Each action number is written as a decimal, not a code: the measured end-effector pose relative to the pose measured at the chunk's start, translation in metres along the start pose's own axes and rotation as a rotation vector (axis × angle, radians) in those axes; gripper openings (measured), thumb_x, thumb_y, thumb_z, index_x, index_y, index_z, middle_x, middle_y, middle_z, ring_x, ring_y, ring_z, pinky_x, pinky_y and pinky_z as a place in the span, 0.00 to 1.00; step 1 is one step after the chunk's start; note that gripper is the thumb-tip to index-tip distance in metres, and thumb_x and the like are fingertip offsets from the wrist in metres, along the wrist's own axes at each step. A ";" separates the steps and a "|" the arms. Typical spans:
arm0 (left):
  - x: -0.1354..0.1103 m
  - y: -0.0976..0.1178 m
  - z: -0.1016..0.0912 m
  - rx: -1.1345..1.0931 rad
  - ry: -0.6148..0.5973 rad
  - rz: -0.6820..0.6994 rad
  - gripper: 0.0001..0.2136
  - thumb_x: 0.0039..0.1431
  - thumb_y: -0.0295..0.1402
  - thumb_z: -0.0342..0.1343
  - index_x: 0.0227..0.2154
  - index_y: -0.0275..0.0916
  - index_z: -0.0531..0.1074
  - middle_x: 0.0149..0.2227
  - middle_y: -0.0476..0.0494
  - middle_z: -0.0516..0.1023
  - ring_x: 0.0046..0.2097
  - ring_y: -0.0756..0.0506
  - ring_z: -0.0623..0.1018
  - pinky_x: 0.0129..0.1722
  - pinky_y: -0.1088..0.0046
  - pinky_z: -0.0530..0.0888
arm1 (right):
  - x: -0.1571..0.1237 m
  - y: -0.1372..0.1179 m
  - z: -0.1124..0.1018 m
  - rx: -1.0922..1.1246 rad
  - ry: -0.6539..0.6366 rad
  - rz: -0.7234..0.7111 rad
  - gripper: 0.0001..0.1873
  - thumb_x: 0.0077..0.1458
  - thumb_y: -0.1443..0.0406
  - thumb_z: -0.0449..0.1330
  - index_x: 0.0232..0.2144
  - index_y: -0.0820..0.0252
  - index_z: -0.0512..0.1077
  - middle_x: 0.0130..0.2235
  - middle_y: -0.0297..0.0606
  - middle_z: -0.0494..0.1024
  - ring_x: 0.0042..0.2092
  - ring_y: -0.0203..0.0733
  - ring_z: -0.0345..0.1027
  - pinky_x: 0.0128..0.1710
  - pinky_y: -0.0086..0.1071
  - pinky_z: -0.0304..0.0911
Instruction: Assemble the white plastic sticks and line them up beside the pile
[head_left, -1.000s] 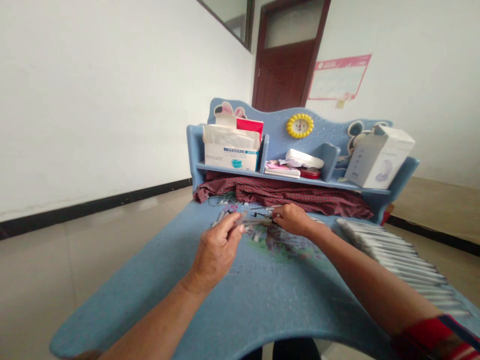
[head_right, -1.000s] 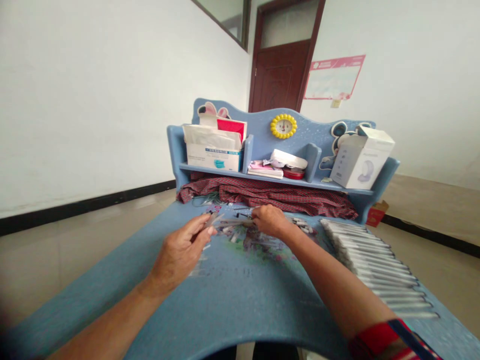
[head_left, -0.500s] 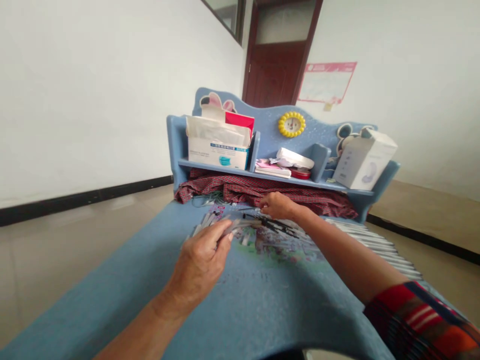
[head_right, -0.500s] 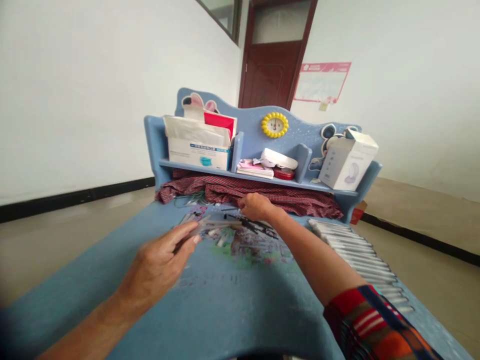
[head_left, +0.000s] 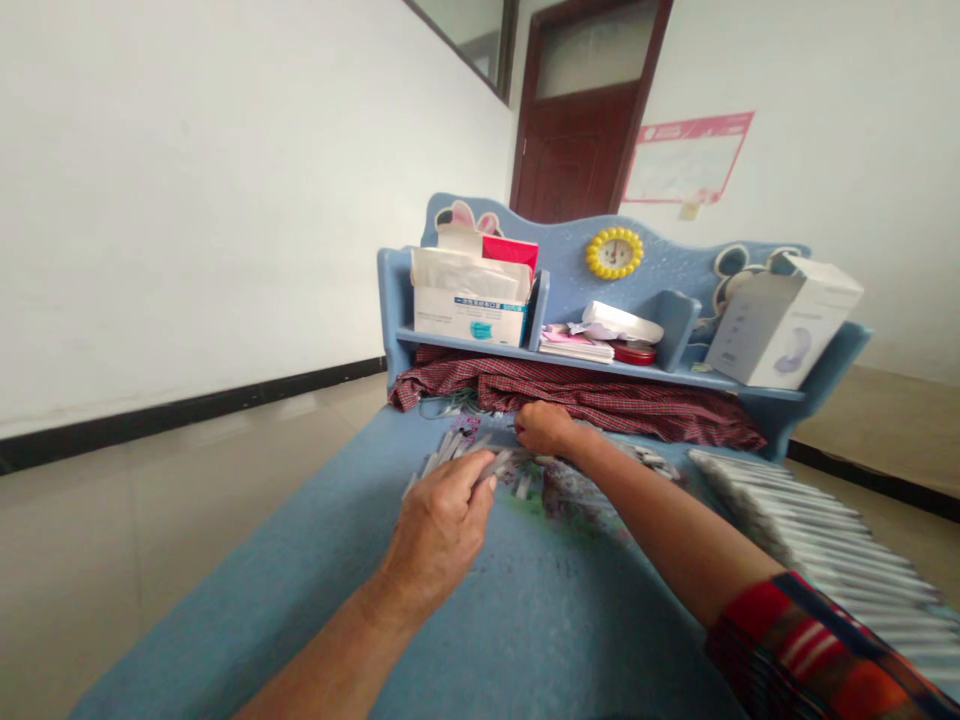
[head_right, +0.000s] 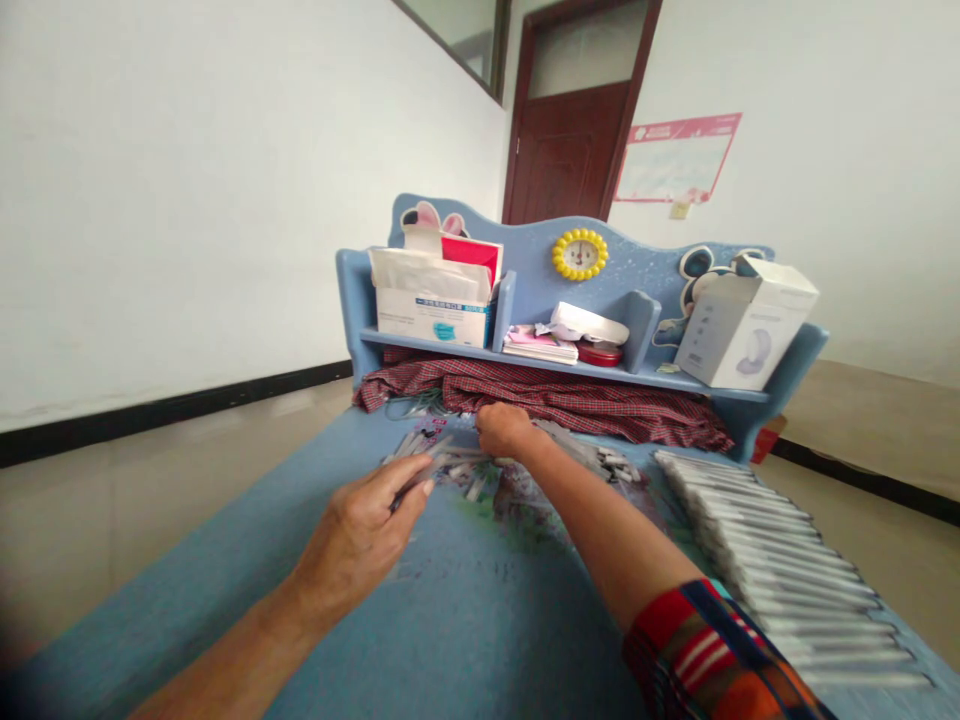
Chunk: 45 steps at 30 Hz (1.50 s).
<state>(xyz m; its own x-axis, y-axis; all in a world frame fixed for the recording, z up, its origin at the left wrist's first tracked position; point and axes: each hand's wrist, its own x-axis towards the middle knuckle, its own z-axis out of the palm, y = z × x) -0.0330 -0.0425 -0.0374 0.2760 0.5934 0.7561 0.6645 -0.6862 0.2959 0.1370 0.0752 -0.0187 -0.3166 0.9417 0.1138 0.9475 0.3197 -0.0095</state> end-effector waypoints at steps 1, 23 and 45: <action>0.000 0.000 0.000 0.000 0.002 -0.001 0.10 0.57 0.29 0.46 0.39 0.36 0.70 0.36 0.42 0.78 0.38 0.45 0.78 0.39 0.69 0.74 | -0.003 0.001 -0.003 0.036 0.003 -0.010 0.11 0.47 0.67 0.55 0.31 0.63 0.75 0.37 0.48 0.78 0.41 0.48 0.71 0.38 0.35 0.63; -0.002 0.005 -0.002 -0.047 -0.044 -0.011 0.09 0.57 0.29 0.47 0.38 0.38 0.71 0.34 0.43 0.78 0.36 0.46 0.77 0.36 0.69 0.73 | -0.095 -0.014 -0.029 1.330 -0.031 -0.159 0.14 0.45 0.57 0.62 0.26 0.65 0.71 0.12 0.27 0.66 0.13 0.27 0.55 0.13 0.21 0.51; -0.001 0.006 -0.001 -0.089 -0.118 -0.001 0.09 0.57 0.29 0.47 0.37 0.37 0.71 0.32 0.44 0.78 0.34 0.46 0.77 0.34 0.71 0.72 | -0.096 -0.012 -0.024 1.261 -0.035 -0.187 0.15 0.47 0.56 0.61 0.28 0.64 0.71 0.12 0.27 0.66 0.13 0.27 0.55 0.14 0.22 0.52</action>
<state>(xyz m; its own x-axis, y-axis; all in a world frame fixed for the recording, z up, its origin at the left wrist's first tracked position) -0.0304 -0.0480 -0.0360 0.3581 0.6360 0.6836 0.6025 -0.7167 0.3512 0.1572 -0.0217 -0.0055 -0.4592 0.8680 0.1890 0.1957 0.3064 -0.9316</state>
